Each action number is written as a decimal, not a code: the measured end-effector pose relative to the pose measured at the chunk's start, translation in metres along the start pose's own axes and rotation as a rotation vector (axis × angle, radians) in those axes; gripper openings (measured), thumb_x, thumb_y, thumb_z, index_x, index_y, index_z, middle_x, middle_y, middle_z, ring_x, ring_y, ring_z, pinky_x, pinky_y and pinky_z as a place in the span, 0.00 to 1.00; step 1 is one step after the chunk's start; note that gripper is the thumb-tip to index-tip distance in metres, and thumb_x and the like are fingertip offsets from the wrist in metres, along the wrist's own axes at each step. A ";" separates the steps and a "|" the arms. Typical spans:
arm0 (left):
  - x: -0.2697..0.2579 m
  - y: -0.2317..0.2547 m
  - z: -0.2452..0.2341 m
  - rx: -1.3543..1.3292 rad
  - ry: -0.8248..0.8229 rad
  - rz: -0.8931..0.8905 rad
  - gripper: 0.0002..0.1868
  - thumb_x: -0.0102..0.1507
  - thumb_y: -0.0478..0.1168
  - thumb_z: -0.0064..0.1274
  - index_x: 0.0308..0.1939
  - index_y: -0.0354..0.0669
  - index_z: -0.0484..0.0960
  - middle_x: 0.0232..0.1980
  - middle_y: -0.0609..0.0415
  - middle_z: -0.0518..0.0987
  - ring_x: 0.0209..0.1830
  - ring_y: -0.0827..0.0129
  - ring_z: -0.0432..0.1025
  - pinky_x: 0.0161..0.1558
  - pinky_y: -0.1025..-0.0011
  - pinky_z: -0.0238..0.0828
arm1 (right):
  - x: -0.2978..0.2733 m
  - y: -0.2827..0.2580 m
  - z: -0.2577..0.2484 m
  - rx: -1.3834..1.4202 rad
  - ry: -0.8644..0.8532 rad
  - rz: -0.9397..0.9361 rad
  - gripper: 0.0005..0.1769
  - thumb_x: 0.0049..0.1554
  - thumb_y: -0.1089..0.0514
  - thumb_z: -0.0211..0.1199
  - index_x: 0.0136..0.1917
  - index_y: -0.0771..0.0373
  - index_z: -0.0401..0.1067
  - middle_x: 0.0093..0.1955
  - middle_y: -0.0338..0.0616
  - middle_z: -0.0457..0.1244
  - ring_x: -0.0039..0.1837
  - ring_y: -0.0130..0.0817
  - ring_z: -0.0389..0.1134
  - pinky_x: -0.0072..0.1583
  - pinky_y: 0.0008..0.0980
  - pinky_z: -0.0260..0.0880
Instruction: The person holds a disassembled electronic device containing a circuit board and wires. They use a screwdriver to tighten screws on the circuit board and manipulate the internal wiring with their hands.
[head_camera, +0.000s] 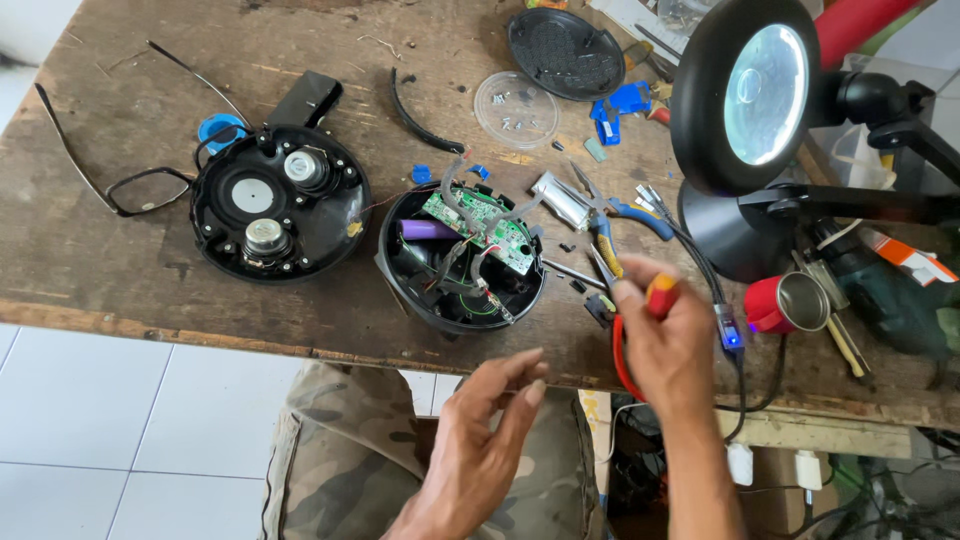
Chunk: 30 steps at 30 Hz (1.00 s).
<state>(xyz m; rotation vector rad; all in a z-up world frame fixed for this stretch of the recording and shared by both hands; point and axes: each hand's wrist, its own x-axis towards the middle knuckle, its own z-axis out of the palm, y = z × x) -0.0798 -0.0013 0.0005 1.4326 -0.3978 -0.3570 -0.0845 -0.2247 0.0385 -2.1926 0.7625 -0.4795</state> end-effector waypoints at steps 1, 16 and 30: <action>0.005 -0.005 0.007 -0.001 0.002 0.002 0.21 0.74 0.45 0.52 0.69 0.44 0.84 0.59 0.51 0.90 0.60 0.67 0.86 0.58 0.68 0.85 | -0.014 -0.002 0.007 0.000 -0.001 -0.003 0.18 0.64 0.54 0.64 0.65 0.56 0.83 0.64 0.44 0.77 0.67 0.36 0.76 0.70 0.35 0.72; 0.023 -0.006 0.013 -0.690 0.025 -0.475 0.17 0.69 0.39 0.63 0.56 0.28 0.89 0.45 0.45 0.89 0.44 0.66 0.82 0.51 0.68 0.85 | -0.080 0.021 0.053 0.936 -0.113 0.047 0.04 0.62 0.67 0.68 0.52 0.65 0.79 0.56 0.46 0.64 0.53 0.34 0.68 0.52 0.28 0.70; 0.019 -0.024 -0.016 -0.315 0.106 -0.379 0.06 0.70 0.35 0.64 0.47 0.36 0.92 0.35 0.55 0.85 0.34 0.74 0.77 0.41 0.73 0.81 | -0.079 0.013 0.026 0.810 -0.006 0.142 0.18 0.67 0.49 0.66 0.59 0.67 0.76 0.45 0.48 0.62 0.34 0.27 0.57 0.40 0.30 0.60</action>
